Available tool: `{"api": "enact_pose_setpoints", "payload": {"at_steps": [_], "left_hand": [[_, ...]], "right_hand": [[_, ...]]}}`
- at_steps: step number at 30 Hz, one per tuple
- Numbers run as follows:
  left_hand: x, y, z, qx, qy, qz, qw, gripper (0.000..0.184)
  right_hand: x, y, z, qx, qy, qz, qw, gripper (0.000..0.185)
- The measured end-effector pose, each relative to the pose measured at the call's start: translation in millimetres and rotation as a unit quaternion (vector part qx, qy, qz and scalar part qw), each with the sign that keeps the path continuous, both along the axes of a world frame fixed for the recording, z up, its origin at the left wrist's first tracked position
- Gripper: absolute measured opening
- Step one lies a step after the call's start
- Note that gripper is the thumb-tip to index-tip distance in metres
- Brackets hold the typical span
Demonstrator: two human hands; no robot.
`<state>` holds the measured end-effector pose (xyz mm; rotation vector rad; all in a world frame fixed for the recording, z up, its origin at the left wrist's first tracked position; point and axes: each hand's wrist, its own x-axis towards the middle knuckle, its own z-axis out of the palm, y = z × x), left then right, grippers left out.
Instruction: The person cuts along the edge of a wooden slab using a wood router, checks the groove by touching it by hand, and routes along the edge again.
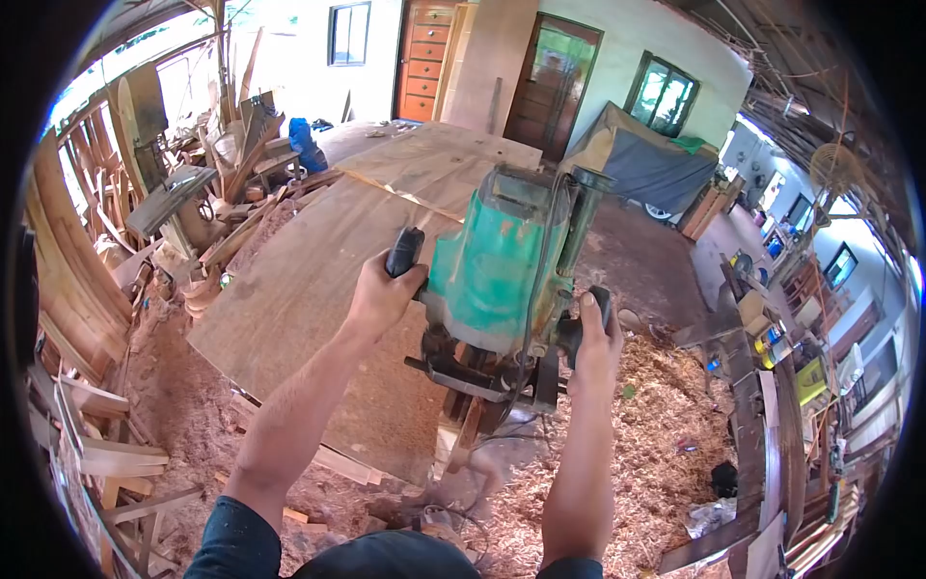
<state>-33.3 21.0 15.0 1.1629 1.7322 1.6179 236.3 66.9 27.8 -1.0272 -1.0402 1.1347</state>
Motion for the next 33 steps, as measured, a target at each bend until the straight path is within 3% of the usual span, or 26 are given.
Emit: {"api": "enact_pose_setpoints", "payload": {"at_steps": [8,23,26,29,30,33], "left_hand": [[-0.3,-5.6,-14.5,0.025,-0.001,-0.003,1.0,0.034],[-0.7,-7.4,-18.8,0.04,0.005,-0.002,0.999,0.032],[0.7,-6.5,-21.6,0.054,-0.017,-0.005,0.998,0.031],[4.4,-16.4,-14.2,0.044,-0.02,-0.007,0.999,0.029],[3.7,-17.6,-17.4,0.05,-0.021,-0.006,0.999,0.029],[2.6,-19.7,-27.4,0.059,-0.029,-0.01,0.998,0.028]], "right_hand": [[-5.4,-7.7,-10.2,0.05,0.0,-0.051,0.997,0.038],[2.8,-9.4,-21.1,0.057,-0.007,-0.02,0.998,0.042],[1.0,-11.5,-22.4,0.048,0.011,-0.031,0.998,0.046],[-12.0,-14.8,-22.8,0.06,0.051,-0.112,0.991,0.045],[-5.8,-17.8,-24.6,0.061,0.049,-0.068,0.995,0.05],[-2.3,-15.2,-36.4,0.051,0.068,-0.081,0.993,0.053]]}}
